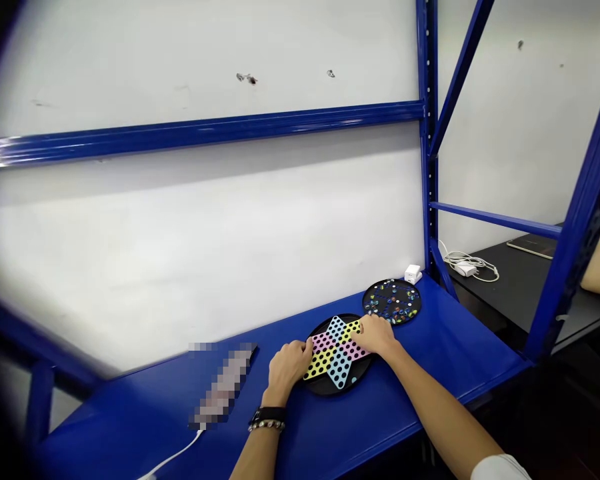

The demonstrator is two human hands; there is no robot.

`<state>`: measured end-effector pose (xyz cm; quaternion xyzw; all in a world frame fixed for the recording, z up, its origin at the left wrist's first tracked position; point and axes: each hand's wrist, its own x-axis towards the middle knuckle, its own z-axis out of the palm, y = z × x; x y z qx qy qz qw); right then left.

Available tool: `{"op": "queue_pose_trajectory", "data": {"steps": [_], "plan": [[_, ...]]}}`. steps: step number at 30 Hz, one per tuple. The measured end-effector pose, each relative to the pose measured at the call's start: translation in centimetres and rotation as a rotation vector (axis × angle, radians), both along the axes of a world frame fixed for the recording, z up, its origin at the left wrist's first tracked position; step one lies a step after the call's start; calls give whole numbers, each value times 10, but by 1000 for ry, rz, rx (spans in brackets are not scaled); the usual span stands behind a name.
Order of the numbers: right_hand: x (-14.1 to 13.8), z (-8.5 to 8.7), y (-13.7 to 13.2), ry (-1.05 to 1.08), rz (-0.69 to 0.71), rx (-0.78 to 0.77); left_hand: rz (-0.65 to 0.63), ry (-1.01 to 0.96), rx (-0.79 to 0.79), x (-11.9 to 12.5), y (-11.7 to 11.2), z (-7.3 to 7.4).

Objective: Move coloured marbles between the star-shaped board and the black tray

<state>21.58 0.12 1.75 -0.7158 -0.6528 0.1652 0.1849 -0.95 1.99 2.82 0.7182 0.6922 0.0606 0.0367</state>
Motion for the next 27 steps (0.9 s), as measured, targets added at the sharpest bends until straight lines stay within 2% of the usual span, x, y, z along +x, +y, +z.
{"op": "queue_pose_trajectory", "data": {"steps": [8, 18, 23, 27], "plan": [[0, 0, -1, -6, 2, 8, 10, -12, -22, -2, 2, -1], [-1, -3, 0, -7, -18, 27, 109, -87, 10, -8, 7, 8], [-1, -2, -1, 1, -16, 25, 83, -61, 4, -3, 3, 4], [-1, 1, -1, 17, -24, 24, 77, -104, 42, 0, 2, 7]]}}
